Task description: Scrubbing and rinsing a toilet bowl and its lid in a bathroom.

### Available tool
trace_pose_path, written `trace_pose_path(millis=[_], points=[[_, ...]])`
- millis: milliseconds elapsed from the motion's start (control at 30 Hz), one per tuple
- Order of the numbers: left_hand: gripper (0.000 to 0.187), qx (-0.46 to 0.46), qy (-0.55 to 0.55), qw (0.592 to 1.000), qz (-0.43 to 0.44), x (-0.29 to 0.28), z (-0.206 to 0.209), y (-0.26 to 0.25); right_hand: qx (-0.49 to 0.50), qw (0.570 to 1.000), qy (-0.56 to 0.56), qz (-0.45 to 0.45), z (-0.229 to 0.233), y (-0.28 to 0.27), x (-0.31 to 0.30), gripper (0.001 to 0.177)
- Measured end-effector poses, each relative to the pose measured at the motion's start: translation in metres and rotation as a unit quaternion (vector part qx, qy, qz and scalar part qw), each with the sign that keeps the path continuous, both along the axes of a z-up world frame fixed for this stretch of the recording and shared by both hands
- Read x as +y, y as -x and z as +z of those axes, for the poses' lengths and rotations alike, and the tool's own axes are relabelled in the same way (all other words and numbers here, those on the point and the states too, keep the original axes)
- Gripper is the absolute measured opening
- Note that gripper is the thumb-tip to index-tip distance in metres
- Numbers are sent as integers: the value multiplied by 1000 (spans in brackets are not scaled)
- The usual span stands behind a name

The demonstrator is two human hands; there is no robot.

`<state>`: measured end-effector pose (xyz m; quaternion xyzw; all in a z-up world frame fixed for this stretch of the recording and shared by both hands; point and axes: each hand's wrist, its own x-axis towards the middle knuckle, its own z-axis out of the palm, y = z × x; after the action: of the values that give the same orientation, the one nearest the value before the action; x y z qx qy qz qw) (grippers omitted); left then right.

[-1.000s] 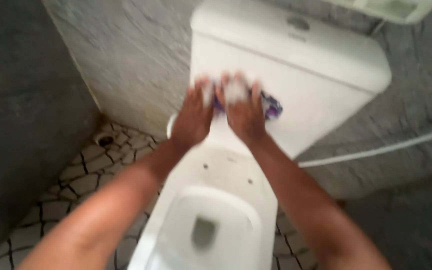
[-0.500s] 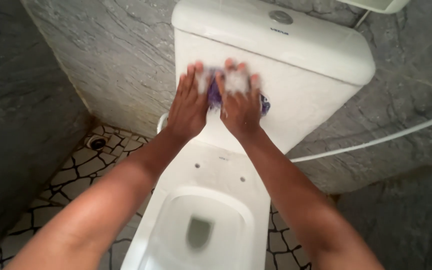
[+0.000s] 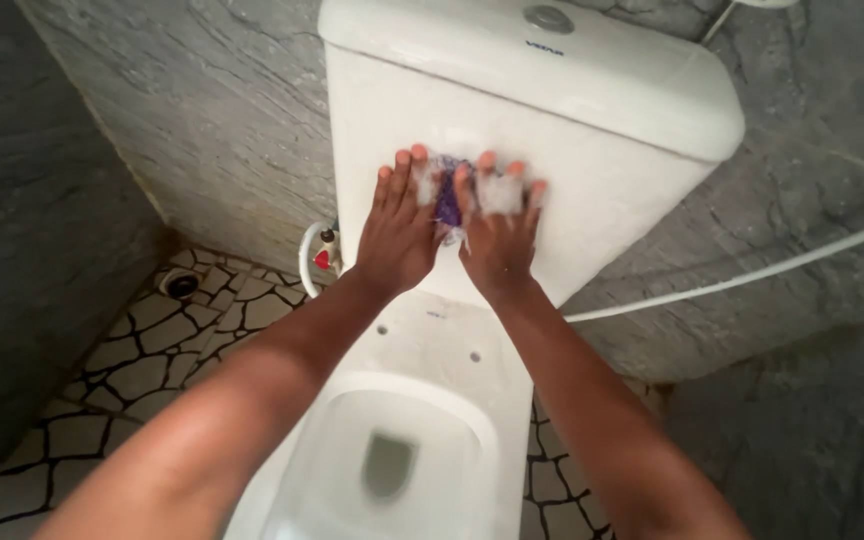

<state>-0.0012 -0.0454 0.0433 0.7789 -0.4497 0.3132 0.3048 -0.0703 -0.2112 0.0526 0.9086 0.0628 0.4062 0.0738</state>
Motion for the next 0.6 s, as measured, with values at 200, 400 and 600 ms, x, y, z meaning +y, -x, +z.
trace_pose_path(millis=[200,400,600], points=[[63,0,-171,983,71,3,-95,14,71,990,122,-2,-95,38,-39,66],[76,20,-7,1000,-22,-34,-38,29,15,1000,4,24,-24,33,-47,61],[59,-66,74,995,16,-69,-53,18,-41,999,14,6,-60,36,-64,63]])
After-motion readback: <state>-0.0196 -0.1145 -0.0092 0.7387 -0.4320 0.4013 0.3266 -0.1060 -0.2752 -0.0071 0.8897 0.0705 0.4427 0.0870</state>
